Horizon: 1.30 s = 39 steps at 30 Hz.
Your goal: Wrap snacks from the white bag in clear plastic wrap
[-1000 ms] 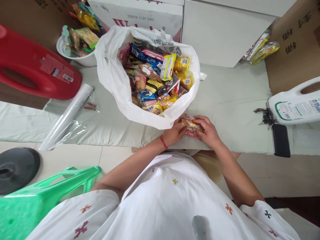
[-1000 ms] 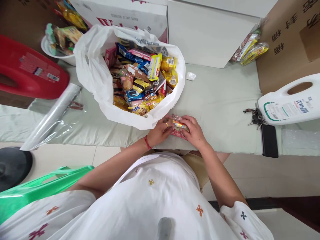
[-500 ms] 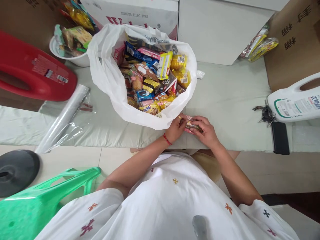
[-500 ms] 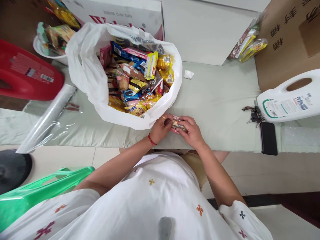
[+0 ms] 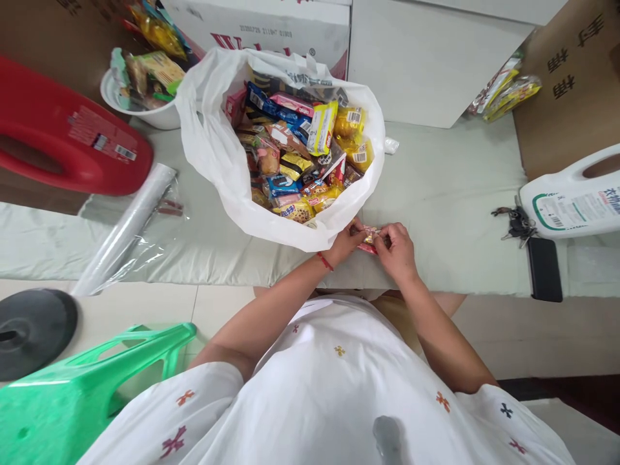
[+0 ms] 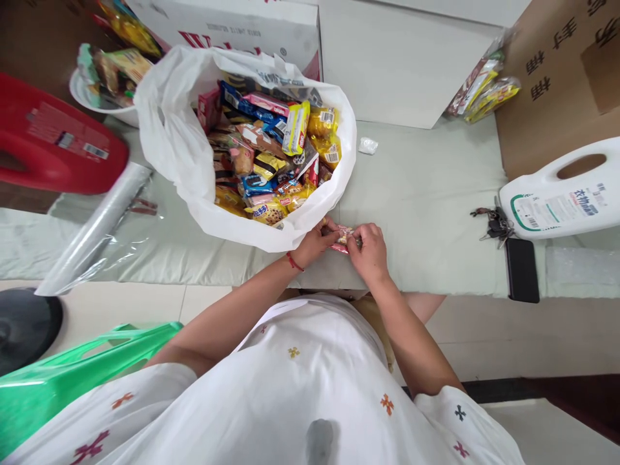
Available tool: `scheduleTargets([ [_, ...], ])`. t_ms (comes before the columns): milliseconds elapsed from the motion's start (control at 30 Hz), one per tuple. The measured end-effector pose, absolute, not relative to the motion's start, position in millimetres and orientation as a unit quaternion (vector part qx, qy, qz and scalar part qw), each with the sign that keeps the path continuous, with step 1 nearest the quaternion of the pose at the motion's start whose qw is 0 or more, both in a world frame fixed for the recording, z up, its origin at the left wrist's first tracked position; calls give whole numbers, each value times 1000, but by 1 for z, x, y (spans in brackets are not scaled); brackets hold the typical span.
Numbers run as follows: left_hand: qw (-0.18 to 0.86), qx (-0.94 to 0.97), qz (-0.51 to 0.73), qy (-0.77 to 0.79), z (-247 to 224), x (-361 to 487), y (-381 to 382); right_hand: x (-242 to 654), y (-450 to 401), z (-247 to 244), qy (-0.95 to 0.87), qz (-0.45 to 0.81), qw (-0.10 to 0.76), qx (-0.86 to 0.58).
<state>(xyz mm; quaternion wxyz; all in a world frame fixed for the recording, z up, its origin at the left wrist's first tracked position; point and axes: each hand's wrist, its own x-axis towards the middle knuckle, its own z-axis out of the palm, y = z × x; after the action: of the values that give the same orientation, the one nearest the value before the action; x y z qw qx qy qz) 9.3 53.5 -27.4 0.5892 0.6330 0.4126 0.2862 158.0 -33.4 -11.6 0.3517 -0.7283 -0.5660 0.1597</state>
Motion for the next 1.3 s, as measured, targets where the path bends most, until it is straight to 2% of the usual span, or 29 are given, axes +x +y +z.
scheduleTargets([
  [233, 552, 635, 291, 456, -23, 25, 60, 177, -45, 4, -601, 41, 373, -706],
  [433, 543, 635, 294, 465, -20, 24, 55, 166, -78, -9, -707, 33, 262, -656],
  [667, 522, 623, 331, 479, -24, 11, 48, 164, -79, -25, -704, 21, 301, -643],
  [800, 417, 708, 377, 428, -19, -25, 30, 170, -74, -14, -703, 66, 304, -639],
  [933, 337, 840, 325, 275, -20, -42, 19, 171, -73, -7, -705, 86, 304, -635],
  [1067, 292, 881, 277, 248, -31, -30, 19, 169, -73, -8, -734, 83, 230, -633],
  [1167, 289, 882, 270, 257, -34, -19, 23, 166, -69, -13, -746, 83, 175, -637],
  [1300, 359, 859, 275, 239, -30, -19, 32, 164, -60, -14, -733, 78, 170, -654],
])
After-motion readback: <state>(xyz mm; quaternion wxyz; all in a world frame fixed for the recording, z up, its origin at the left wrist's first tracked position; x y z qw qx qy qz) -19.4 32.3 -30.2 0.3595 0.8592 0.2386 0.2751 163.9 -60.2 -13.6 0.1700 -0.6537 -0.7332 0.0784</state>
